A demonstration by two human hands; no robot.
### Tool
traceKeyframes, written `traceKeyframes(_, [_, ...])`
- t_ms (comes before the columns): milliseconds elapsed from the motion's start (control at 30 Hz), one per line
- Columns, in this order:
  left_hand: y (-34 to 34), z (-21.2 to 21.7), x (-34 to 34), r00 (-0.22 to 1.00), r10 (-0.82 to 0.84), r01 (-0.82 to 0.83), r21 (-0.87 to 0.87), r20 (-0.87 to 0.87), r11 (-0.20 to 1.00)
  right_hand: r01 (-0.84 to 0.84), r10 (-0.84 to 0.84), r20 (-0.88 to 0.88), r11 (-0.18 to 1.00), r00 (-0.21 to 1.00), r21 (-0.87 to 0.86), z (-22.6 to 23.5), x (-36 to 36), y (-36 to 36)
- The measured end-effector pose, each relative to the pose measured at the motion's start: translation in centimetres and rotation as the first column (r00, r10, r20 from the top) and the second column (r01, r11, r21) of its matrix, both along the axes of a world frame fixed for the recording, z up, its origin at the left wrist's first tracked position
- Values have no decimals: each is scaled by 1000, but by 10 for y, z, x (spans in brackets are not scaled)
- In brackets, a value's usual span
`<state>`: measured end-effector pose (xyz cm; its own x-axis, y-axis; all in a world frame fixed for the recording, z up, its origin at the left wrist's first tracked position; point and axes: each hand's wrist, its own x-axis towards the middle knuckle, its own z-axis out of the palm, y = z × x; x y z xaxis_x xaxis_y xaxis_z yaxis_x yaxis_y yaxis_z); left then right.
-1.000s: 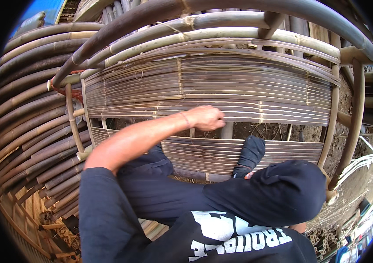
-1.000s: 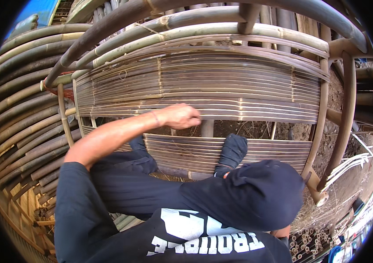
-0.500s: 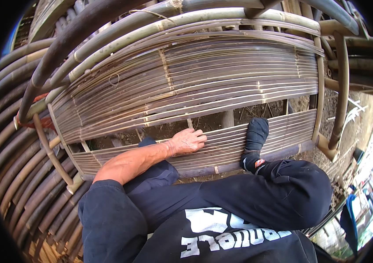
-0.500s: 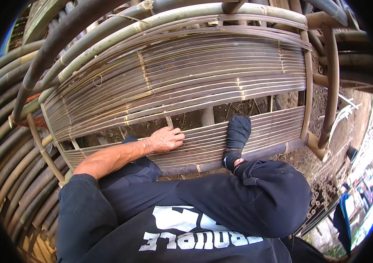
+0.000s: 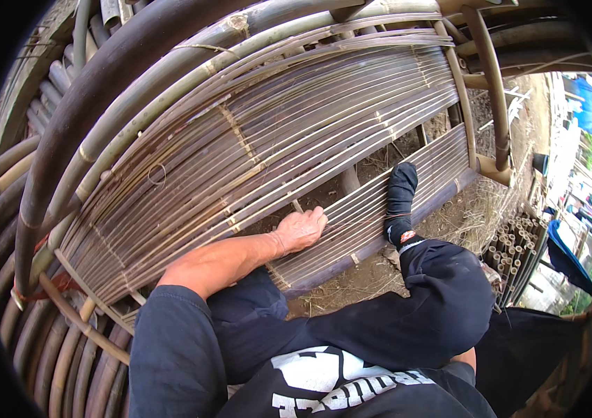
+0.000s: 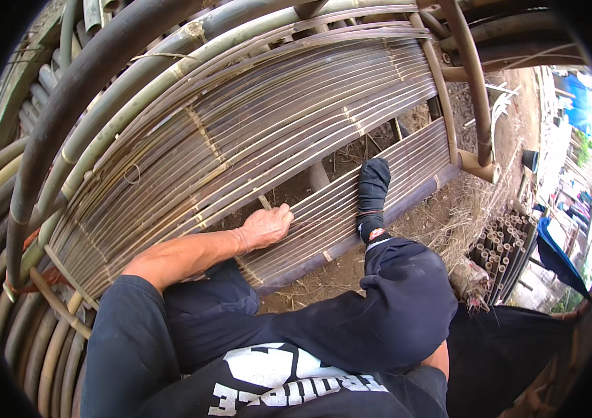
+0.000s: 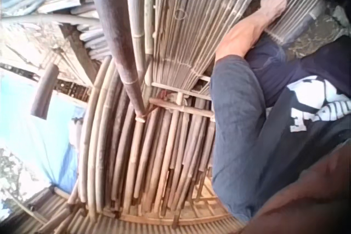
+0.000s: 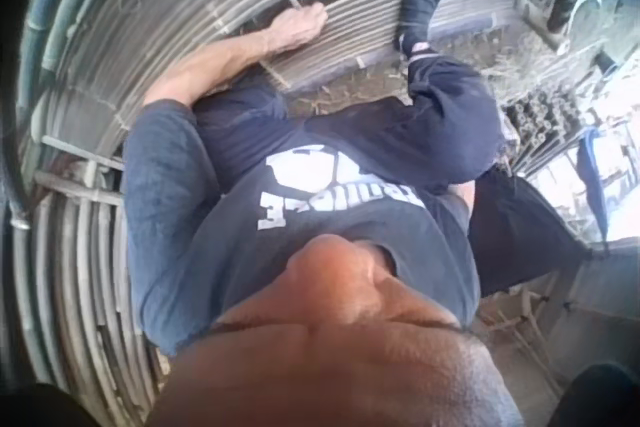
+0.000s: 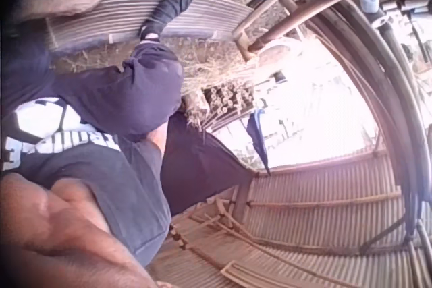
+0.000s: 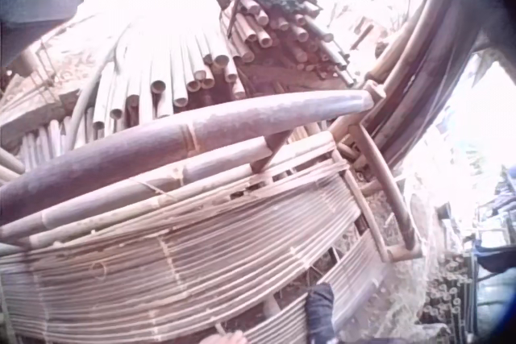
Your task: The person sits cross-legged and weaves thin bamboo strips into a large circular bamboo frame. They repeatedly insert strips through the frame's ribs and use a small wooden mallet to tap them into place, working methodically around the structure.
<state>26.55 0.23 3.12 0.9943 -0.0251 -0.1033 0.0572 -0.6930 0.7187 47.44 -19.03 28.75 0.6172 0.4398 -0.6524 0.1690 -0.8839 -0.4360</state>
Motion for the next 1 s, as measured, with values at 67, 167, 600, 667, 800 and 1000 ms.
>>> traceKeyframes(67, [1, -2, 1, 999, -44, 44, -15, -23, 999, 204, -189, 158, 975, 969, -84, 25, -16, -36])
traceKeyframes(167, [5, -5, 4, 990, -138, 137, 29, 39, 990, 338, -258, 411, 932, 874, -133, 5, -20, -43])
traceKeyframes(600, [-15, -9, -16, 977, 197, -211, -230, -84, 950, -534, 502, -368, 845, 783, 16, -170, -46, 94])
traceKeyframes(667, [-15, -9, -20, 974, 215, -227, -251, -73, 941, -464, 430, -419, 885, 800, 23, -179, -56, 90])
traceKeyframes(800, [-9, 9, -7, 993, 113, -105, -271, 15, 957, -646, 603, -283, 759, 746, -83, -142, -37, 84])
traceKeyframes(1000, [-27, 52, 11, 819, 509, -562, -190, -263, 805, -307, 246, 214, 892, 945, 332, -49, 63, 42])
